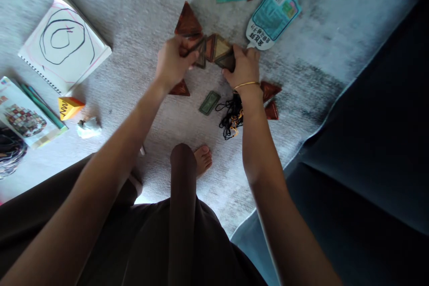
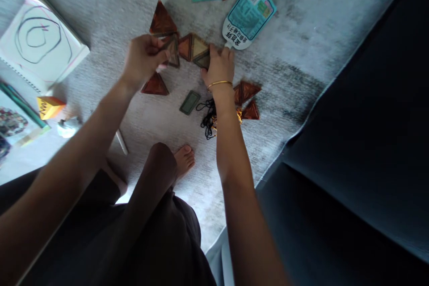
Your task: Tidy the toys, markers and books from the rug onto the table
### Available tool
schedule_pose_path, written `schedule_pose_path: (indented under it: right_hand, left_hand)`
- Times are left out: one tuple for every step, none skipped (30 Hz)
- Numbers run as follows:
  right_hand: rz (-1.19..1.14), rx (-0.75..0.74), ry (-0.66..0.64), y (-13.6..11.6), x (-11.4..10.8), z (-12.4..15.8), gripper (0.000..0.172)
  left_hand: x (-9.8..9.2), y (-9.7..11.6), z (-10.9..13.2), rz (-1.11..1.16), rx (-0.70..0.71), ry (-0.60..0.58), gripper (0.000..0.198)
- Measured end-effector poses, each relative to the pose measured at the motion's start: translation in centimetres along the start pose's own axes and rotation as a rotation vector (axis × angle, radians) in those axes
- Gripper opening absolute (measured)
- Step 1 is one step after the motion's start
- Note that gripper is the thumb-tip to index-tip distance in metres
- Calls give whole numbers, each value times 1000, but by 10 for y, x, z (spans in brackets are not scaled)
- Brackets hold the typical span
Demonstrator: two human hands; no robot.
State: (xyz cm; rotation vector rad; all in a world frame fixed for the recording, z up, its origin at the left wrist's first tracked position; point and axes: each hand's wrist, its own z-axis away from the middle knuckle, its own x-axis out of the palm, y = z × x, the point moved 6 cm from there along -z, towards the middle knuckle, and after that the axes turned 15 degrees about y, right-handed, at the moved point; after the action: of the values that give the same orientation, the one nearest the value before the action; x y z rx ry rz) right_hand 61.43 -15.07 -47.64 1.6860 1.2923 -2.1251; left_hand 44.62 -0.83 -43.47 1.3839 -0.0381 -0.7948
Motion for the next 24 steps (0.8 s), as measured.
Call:
schedule_pose_path:
  right_hand:
    - [-25, -5, -17, 3, 1, -2, 66]
    - [-48, -9, -31, 4, 1, -4, 66]
    - [-66, -11, -37, 5, 2, -6, 66]
    - [-71, -11, -36, 5, 1, -8, 66]
    - [-61, -7, -22, 5, 0, -10, 67]
    - [-45, 0, -1, 3, -1, -10, 67]
    - [-29, 5, 20, 0, -2, -10, 65]
    - [-22, 8, 32, -3, -3, -8, 61]
    - [-31, 8, 27, -8, -3, -4, 56]
    - [-57, 9, 8, -12, -3, 1, 51]
    - [-97, 12, -20, -15, -2, 6, 47]
    - [-142, 17, -45, -18, -2, 12, 44]
    - [-182, 27, -59, -20, -4, 17, 42]
    - [-212, 38, -59, -20, -7, 21, 41]
    - [-231, 51, -49, -20, -11, 24, 40]
    - [-242, 66, -32, -19, -17, 26, 39]
    - [-252, 83, -10, -18, -23, 26, 38]
    - [-263, 102, 22, -16, -29, 24, 39]
    - [-278, 118, 61, -15, -35, 21, 41]
    - [-298, 127, 97, -14, -40, 16, 45]
    - [-319, 127, 126, -14, -43, 11, 47]
    - [-341, 127, 145, -14, -43, 5, 47]
    - [-363, 130, 151, -13, -39, -1, 42]
    - [-383, 137, 147, -12, -33, -6, 35]
  left_hand:
    - [2, -7, -16, -14, -41, -27, 20]
    - [4, -12, -29, -51, -64, -38, 19]
    - [5, -16, -39, -107, -57, -26, 17]
    - [4, -17, -45, -175, -19, 17, 16]
    - [3, -16, -47, -246, 38, 77, 17]
    - [2, -13, -47, -307, 96, 139, 18]
    - [2, -11, -45, -346, 141, 191, 19]
    - [1, -10, -41, -364, 162, 228, 20]
    - [1, -9, -38, -365, 165, 255, 21]
    - [1, -10, -36, -356, 162, 269, 23]
    - [2, -11, -35, -345, 155, 267, 28]
    - [3, -13, -36, -339, 142, 252, 34]
    - [3, -16, -37, -340, 118, 227, 39]
    - [4, -21, -40, -353, 81, 192, 42]
    - [4, -27, -42, -368, 40, 150, 40]
    - [4, -32, -45, -373, 2, 105, 37]
    - [5, -36, -47, -360, -22, 61, 34]
    - [5, -39, -49, -327, -31, 20, 31]
    - [7, -40, -50, -278, -32, -20, 29]
    - [11, -40, -50, -221, -30, -57, 27]
    - [15, -39, -50, -168, -32, -91, 24]
    - [21, -39, -50, -124, -41, -116, 22]
    - [26, -37, -51, -75, -55, -109, 20]
    - [29, -35, -52, -19, -55, -70, 19]
